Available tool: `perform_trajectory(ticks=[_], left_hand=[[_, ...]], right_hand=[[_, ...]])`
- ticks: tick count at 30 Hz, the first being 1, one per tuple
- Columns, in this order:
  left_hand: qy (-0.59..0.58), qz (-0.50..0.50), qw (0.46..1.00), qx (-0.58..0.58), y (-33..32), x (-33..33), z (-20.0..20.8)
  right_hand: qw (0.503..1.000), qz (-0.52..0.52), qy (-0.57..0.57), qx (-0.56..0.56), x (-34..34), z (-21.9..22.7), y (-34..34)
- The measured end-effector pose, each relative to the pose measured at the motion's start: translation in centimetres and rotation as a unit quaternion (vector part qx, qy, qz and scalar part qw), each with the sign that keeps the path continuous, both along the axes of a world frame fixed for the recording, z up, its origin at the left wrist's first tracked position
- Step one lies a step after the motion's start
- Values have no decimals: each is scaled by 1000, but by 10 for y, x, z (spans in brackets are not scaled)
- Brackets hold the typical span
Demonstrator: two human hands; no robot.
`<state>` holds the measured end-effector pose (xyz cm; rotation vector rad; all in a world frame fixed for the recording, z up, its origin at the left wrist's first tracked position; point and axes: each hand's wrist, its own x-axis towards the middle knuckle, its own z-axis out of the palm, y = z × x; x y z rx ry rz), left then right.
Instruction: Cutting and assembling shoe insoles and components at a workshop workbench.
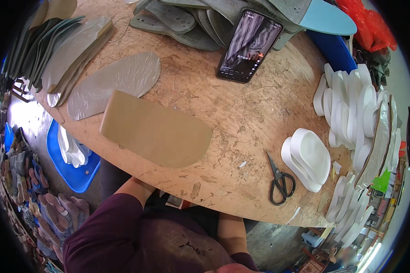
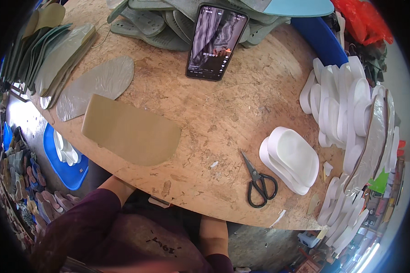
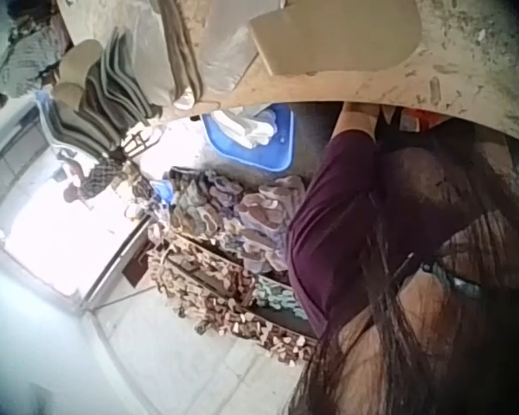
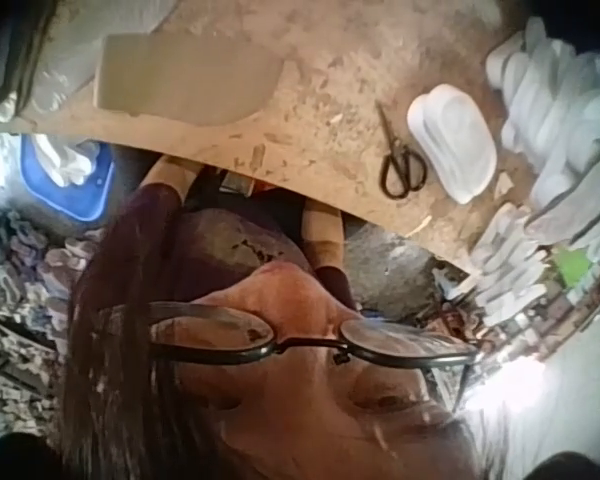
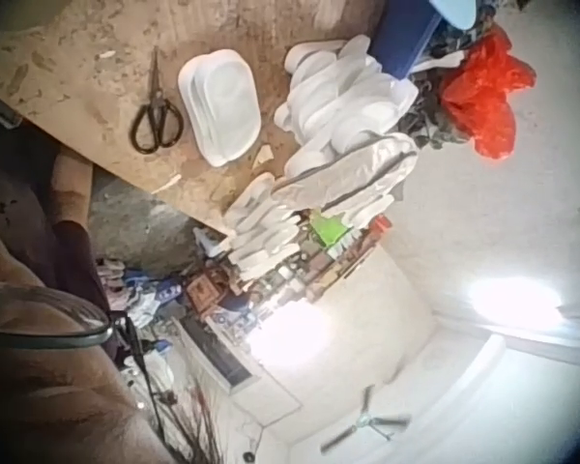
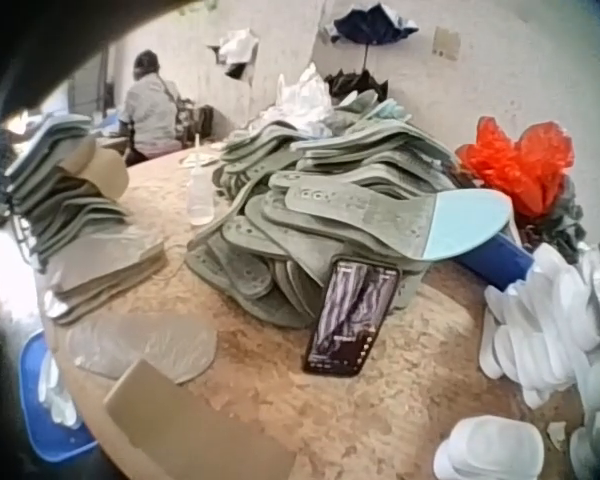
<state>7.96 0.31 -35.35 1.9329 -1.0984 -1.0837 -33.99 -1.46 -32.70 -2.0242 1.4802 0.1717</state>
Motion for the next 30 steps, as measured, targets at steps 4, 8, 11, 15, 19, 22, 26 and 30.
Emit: perform_trajectory(ticks=[4,8,11,15,19,22,26,30], left_hand=[[-18,10,1000,-3,6,11,0],[-35,18,999,-4,20,14,8],[-48,25,999,-5,39,14,7],[-63,34,997,-7,59,15,13],[-74,37,996,-13,81,8,23],[-80,40,996,-17,86,2,24],[-327,21,942,69,100,-5,37],[-308,-22,943,120,91,-24,94]], right_hand=[[1000,-6,-4,-4,6,4,-2],[1000,-14,-7,-7,31,9,-26],[1000,-19,-10,-8,41,14,-25],[1000,-26,-12,-12,43,21,-24],[999,-40,-9,-18,55,35,-34],[999,-48,-4,-23,57,36,-55],[998,-53,-2,-22,37,37,-44],[992,-125,-21,1,13,14,-18]])
